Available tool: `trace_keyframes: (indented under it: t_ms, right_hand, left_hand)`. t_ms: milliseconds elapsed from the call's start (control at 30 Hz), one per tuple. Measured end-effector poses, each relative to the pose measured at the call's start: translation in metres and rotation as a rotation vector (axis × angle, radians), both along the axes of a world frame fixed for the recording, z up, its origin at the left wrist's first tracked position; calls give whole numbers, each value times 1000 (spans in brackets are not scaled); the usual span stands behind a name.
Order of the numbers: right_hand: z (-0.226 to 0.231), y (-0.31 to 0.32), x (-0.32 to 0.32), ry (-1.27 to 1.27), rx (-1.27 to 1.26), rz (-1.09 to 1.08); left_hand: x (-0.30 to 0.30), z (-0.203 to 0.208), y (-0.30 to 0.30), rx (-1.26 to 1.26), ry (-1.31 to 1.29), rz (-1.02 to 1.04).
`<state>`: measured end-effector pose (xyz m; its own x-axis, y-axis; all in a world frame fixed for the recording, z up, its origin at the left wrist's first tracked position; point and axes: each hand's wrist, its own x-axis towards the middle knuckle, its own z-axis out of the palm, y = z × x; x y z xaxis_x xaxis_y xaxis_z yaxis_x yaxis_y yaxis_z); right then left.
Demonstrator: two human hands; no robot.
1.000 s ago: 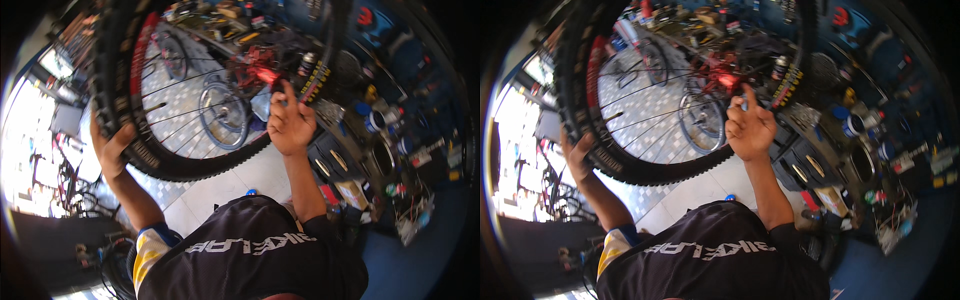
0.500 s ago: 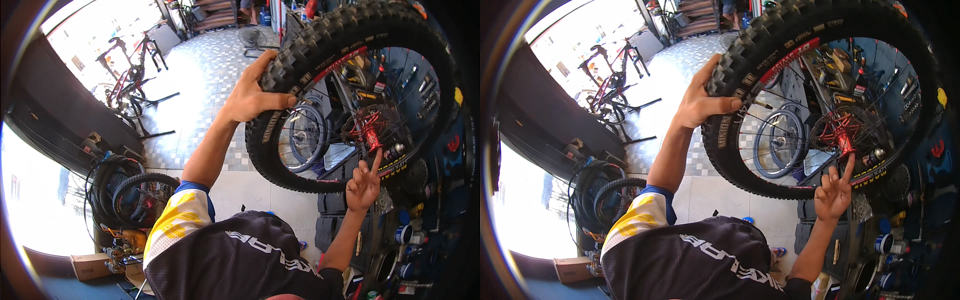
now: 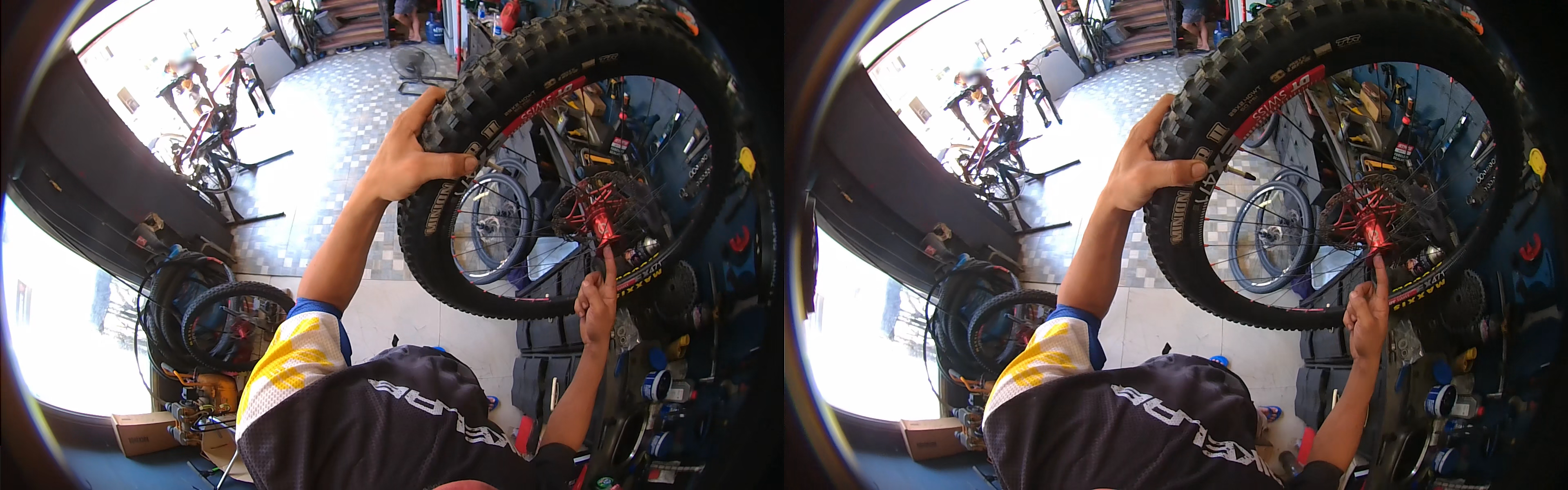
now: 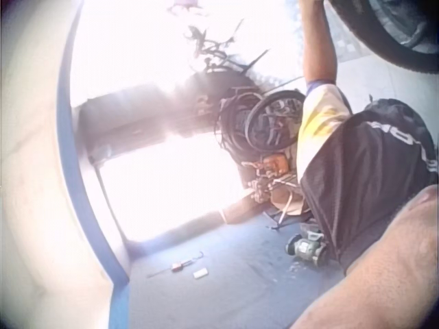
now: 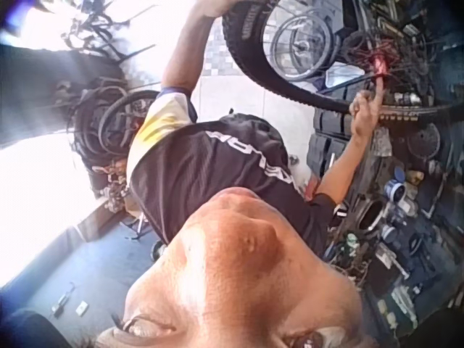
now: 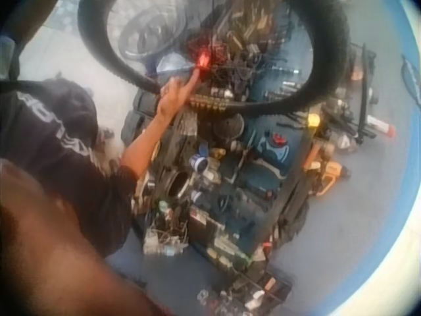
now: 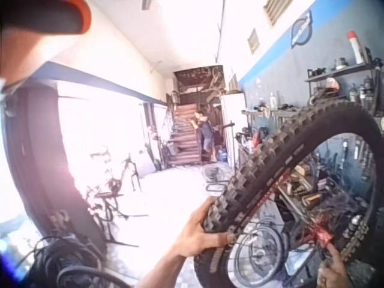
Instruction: The person handles a bicycle wheel, removes a bearing from a plastic bag, and uses a metal tool to manipulate the bearing. They wipe the tool with a cloth and inspect the wheel hub and bearing components.
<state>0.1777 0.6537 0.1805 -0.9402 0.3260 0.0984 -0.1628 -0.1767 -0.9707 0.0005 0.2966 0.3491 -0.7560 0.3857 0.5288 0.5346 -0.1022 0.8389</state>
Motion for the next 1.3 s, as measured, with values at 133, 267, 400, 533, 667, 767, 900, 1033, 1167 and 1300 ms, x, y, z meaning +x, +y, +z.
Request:
trace_keyframes:
  t_ms: [133,267,400,533,667,767,900,1033,1167,1300]
  right_hand:
    - [-15,20,0,-4,263,-71]
    - [-27,43,1,26,692,-149]
    - [-1,44,7,12,1342,-327]
    - [15,63,15,-19,1755,-396]
    - [38,64,16,18,1997,-395]
    - [49,65,18,58,2118,-416]
    - [62,68,20,101,2231,-415]
    - [62,68,24,100,2261,-441]
    - [47,66,26,42,2205,-483]
    - [34,65,26,62,2168,-552]
  left_hand:
    - [-1,-1,0,11,23,5]
    - [0,-2,1,23,-13,-21]
    - [0,-4,-3,19,-26,-38]
    - [0,-6,-3,18,-3,-50]
    - [-1,-7,-7,-21,66,-36]
    - [5,-4,-4,28,38,-62]
    - [12,1,-4,11,21,-53]
    - [13,1,-3,3,18,-63]
    - [15,4,-5,-23,38,-54]
    - [12,1,-5,-10,36,-60]
